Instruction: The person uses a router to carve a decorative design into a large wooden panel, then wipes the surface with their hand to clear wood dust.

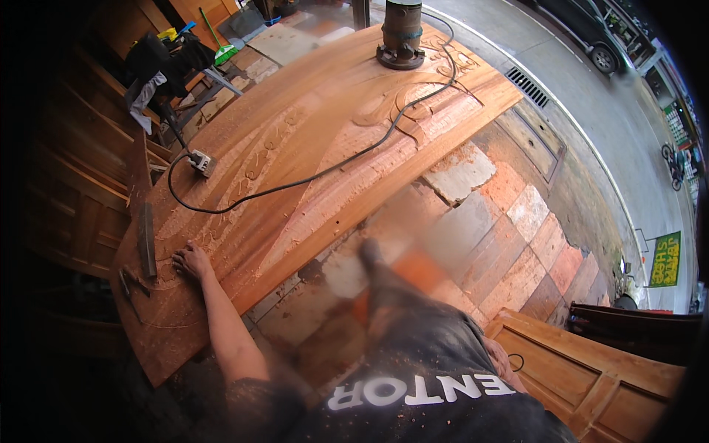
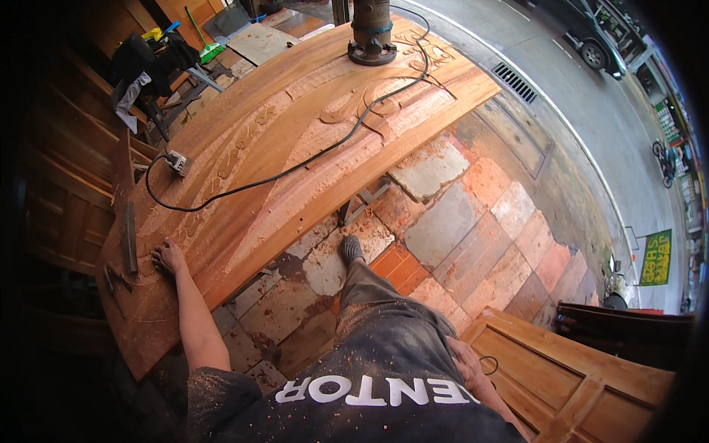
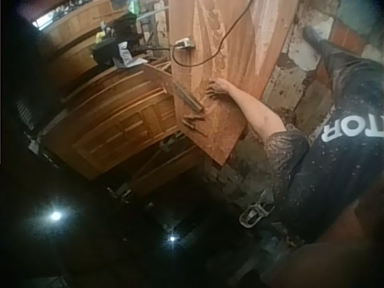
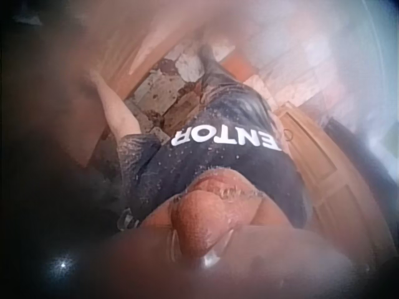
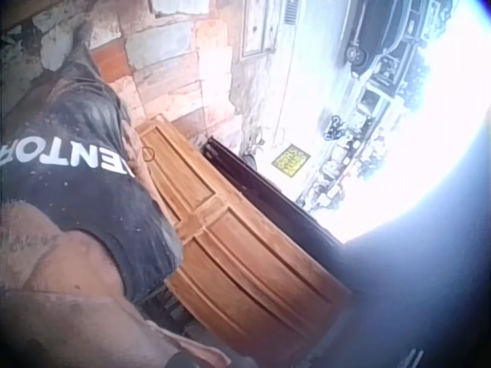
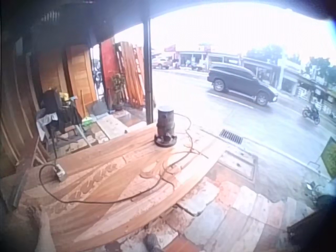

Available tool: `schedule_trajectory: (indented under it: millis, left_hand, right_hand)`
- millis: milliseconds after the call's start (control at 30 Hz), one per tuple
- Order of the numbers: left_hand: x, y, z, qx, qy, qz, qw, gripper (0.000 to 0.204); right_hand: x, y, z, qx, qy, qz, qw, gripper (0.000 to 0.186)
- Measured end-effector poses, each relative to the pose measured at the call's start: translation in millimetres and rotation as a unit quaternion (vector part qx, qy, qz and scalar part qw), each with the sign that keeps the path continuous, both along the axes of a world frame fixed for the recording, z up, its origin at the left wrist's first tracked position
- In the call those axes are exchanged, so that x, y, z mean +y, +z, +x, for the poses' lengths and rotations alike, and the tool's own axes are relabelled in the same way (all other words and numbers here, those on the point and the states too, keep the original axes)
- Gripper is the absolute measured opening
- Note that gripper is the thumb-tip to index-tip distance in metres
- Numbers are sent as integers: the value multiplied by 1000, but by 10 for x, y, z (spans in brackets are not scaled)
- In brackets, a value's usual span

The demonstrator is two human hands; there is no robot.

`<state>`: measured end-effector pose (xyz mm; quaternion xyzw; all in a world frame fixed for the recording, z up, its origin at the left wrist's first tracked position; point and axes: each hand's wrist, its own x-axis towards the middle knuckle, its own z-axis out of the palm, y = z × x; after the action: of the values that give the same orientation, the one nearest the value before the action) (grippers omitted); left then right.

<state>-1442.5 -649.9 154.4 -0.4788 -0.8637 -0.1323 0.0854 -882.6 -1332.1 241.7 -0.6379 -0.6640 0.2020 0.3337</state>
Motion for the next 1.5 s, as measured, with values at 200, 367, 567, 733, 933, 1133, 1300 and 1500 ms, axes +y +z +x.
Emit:
schedule_trajectory:
  millis: [200,367,567,733,933,1133,1300,1500]
  left_hand:
    - [-60,0,104,-10,-5,-15,1000,81]
    - [-55,63,88,-20,-3,0,1000,81]
    - [-78,47,76,-22,2,-9,1000,81]
    - [-46,-43,137,-29,-6,-13,999,81]
    - [155,61,246,-37,-21,39,998,81]
    - [-84,309,49,-19,-5,1,1000,82]
    - [-196,658,209,-18,4,-11,1000,82]
    - [-371,883,487,-21,7,-44,999,80]
  right_hand:
    - [24,33,24,-3,-1,-2,1000,51]
    - [40,46,20,-1,-1,1,1000,51]
    - [90,-55,6,3,2,5,1000,52]
    - [145,-49,48,-4,-6,8,1000,52]
    - [140,166,128,-1,-14,-1,1000,53]
    - [-211,311,240,-5,42,30,999,64]
    - [-263,569,339,4,55,31,998,59]
    - [-403,728,454,10,53,47,997,63]
